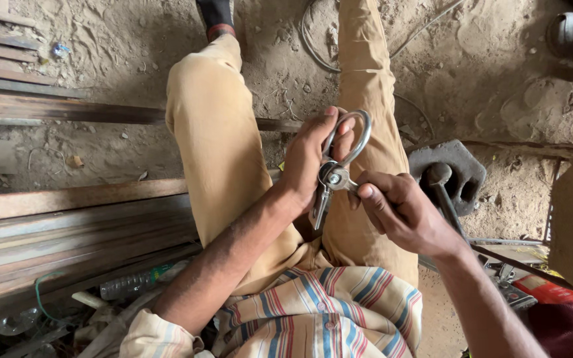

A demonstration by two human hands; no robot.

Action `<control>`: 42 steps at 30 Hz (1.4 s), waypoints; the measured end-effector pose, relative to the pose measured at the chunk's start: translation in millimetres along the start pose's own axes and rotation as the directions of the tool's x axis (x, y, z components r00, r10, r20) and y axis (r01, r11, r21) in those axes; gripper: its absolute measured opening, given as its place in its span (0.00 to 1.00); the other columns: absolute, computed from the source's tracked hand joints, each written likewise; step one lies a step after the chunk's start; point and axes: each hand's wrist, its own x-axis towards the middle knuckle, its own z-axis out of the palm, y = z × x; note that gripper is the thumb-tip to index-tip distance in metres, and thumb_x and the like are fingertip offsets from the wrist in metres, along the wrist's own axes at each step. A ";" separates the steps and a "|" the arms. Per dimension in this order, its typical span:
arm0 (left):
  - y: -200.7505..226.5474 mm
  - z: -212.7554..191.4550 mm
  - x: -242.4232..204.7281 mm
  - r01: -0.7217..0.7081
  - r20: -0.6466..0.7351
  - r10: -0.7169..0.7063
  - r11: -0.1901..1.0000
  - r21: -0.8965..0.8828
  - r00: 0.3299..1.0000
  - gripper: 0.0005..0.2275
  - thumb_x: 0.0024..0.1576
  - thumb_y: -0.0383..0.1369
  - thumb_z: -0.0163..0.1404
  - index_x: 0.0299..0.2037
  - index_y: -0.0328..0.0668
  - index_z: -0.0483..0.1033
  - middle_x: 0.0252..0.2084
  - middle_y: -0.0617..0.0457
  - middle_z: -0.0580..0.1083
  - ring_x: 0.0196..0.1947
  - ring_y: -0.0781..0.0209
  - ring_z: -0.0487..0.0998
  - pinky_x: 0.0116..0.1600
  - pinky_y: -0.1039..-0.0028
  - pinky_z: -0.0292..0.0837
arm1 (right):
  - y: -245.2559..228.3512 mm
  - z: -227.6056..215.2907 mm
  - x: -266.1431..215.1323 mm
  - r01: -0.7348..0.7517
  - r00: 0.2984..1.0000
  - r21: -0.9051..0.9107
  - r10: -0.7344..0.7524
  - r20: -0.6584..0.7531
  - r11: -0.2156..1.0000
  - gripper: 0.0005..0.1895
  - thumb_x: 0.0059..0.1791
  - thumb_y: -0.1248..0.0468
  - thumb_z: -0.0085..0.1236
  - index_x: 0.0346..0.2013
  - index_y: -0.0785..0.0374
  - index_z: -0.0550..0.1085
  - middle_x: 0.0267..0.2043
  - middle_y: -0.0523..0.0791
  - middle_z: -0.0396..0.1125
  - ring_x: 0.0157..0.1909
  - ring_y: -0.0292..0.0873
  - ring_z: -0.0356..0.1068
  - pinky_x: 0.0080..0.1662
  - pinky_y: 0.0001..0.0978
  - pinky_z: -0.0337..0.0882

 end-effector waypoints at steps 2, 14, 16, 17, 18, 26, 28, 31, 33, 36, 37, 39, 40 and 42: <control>0.7 1.6 -0.8 0.013 0.006 -0.013 0.999 -0.036 1.000 0.15 0.70 0.42 0.38 0.35 0.44 0.69 0.24 0.59 0.65 0.20 0.71 0.63 0.25 0.79 0.60 | 3.9 1.1 -1.9 0.003 1.000 -0.035 -0.004 -0.019 0.999 0.18 0.59 0.56 0.43 0.31 0.64 0.72 0.13 0.36 0.56 0.15 0.29 0.56 0.21 0.27 0.55; 2.9 8.3 -1.3 -0.224 0.012 0.225 0.961 0.165 0.974 0.17 0.72 0.44 0.35 0.36 0.42 0.67 0.26 0.58 0.63 0.24 0.70 0.63 0.31 0.79 0.61 | 1.7 27.0 -16.0 -0.075 0.975 0.020 0.077 -0.209 0.997 0.21 0.60 0.55 0.38 0.29 0.63 0.71 0.10 0.35 0.55 0.12 0.27 0.54 0.18 0.24 0.52; 5.1 5.6 -1.5 -0.271 0.089 0.259 0.944 0.189 0.962 0.17 0.73 0.44 0.35 0.36 0.43 0.65 0.25 0.59 0.63 0.24 0.70 0.63 0.31 0.79 0.61 | -1.8 30.9 -18.7 -0.114 0.964 0.021 0.116 -0.239 0.993 0.21 0.59 0.55 0.39 0.29 0.64 0.72 0.10 0.35 0.54 0.12 0.27 0.52 0.18 0.25 0.50; 3.7 6.4 0.9 -0.263 0.096 0.249 0.945 0.193 0.964 0.17 0.73 0.44 0.36 0.36 0.42 0.65 0.26 0.58 0.63 0.24 0.70 0.63 0.32 0.78 0.60 | -4.4 34.8 -20.8 -0.159 0.953 0.040 0.164 -0.255 0.986 0.21 0.59 0.56 0.40 0.30 0.65 0.72 0.10 0.36 0.53 0.13 0.28 0.50 0.19 0.26 0.49; 2.6 5.6 2.8 -0.256 0.099 0.240 0.946 0.199 0.966 0.17 0.73 0.43 0.37 0.36 0.41 0.65 0.26 0.58 0.63 0.25 0.70 0.63 0.32 0.78 0.60 | -6.6 36.7 -21.7 -0.202 0.940 0.062 0.211 -0.267 0.978 0.21 0.59 0.56 0.41 0.30 0.65 0.72 0.10 0.36 0.52 0.13 0.29 0.48 0.19 0.27 0.47; 0.0 15.0 3.5 -0.257 -0.001 0.271 0.915 0.311 0.963 0.16 0.72 0.45 0.35 0.39 0.44 0.67 0.24 0.60 0.69 0.23 0.72 0.66 0.31 0.79 0.64 | -28.0 -20.4 -20.2 -0.249 0.968 -0.140 0.241 -0.076 0.958 0.18 0.56 0.56 0.46 0.38 0.65 0.80 0.13 0.36 0.55 0.16 0.29 0.51 0.20 0.28 0.54; -1.6 23.2 5.9 0.061 -0.219 -0.040 0.994 0.091 0.975 0.13 0.68 0.43 0.36 0.42 0.45 0.71 0.24 0.62 0.70 0.22 0.73 0.66 0.28 0.79 0.63 | -22.5 -31.5 -22.5 -0.217 0.976 -0.095 0.217 -0.011 0.971 0.19 0.57 0.55 0.46 0.37 0.65 0.80 0.13 0.36 0.56 0.16 0.30 0.53 0.21 0.27 0.56; 9.0 12.1 -3.5 0.200 0.133 -0.192 0.979 -0.049 0.972 0.21 0.71 0.46 0.34 0.35 0.35 0.66 0.21 0.56 0.69 0.18 0.67 0.69 0.25 0.78 0.65 | -9.2 -41.4 -24.8 -0.163 0.987 -0.013 0.163 0.002 0.987 0.19 0.58 0.55 0.46 0.37 0.65 0.80 0.15 0.37 0.58 0.17 0.30 0.53 0.21 0.27 0.55; 12.2 14.6 5.0 -0.016 -0.089 0.016 1.000 0.010 0.996 0.14 0.68 0.41 0.37 0.36 0.39 0.65 0.20 0.57 0.68 0.16 0.67 0.68 0.21 0.75 0.65 | -8.5 -35.0 -28.1 -0.155 0.977 0.102 0.168 -0.131 0.983 0.18 0.59 0.58 0.44 0.38 0.67 0.77 0.19 0.39 0.60 0.19 0.31 0.54 0.22 0.27 0.55; 18.3 14.5 1.4 -0.389 -0.156 0.488 0.819 0.422 0.859 0.12 0.72 0.38 0.38 0.39 0.41 0.64 0.23 0.57 0.69 0.21 0.67 0.69 0.28 0.75 0.66 | -26.1 -6.5 -27.9 -0.262 0.923 -0.338 0.132 -0.362 0.904 0.27 0.57 0.64 0.50 0.72 0.65 0.67 0.21 0.42 0.62 0.20 0.35 0.57 0.23 0.30 0.57; 19.8 15.2 -1.9 -0.487 -0.079 0.638 0.656 0.576 0.766 0.12 0.75 0.38 0.38 0.40 0.40 0.63 0.25 0.57 0.69 0.24 0.68 0.70 0.33 0.76 0.66 | -35.7 2.4 -25.8 -0.204 0.930 -0.327 0.077 -0.360 0.923 0.25 0.56 0.67 0.48 0.69 0.67 0.67 0.22 0.42 0.65 0.20 0.33 0.60 0.23 0.29 0.60; 20.6 17.7 -10.3 -0.456 -0.054 0.694 0.528 0.717 0.718 0.10 0.73 0.35 0.42 0.41 0.38 0.64 0.26 0.56 0.69 0.24 0.66 0.69 0.31 0.75 0.65 | -56.3 17.5 -20.1 -0.092 0.928 -0.307 -0.030 -0.371 0.947 0.22 0.53 0.72 0.44 0.62 0.71 0.66 0.26 0.42 0.71 0.19 0.31 0.66 0.22 0.26 0.66; 19.3 18.9 -14.3 -0.429 -0.042 0.716 0.462 0.776 0.696 0.09 0.72 0.33 0.43 0.41 0.37 0.65 0.26 0.55 0.69 0.24 0.65 0.69 0.30 0.74 0.64 | -66.8 22.7 -19.1 -0.178 0.921 -0.296 0.052 -0.386 0.939 0.22 0.51 0.73 0.45 0.61 0.70 0.67 0.25 0.44 0.73 0.17 0.33 0.65 0.21 0.29 0.65; 18.5 17.2 -16.7 -0.463 0.051 0.776 0.321 0.826 0.628 0.07 0.72 0.33 0.44 0.44 0.37 0.66 0.30 0.52 0.69 0.24 0.65 0.71 0.30 0.75 0.65 | -84.8 30.7 -15.5 -0.338 0.887 -0.271 0.209 -0.411 0.901 0.24 0.48 0.74 0.47 0.60 0.67 0.71 0.25 0.46 0.76 0.13 0.37 0.63 0.19 0.34 0.62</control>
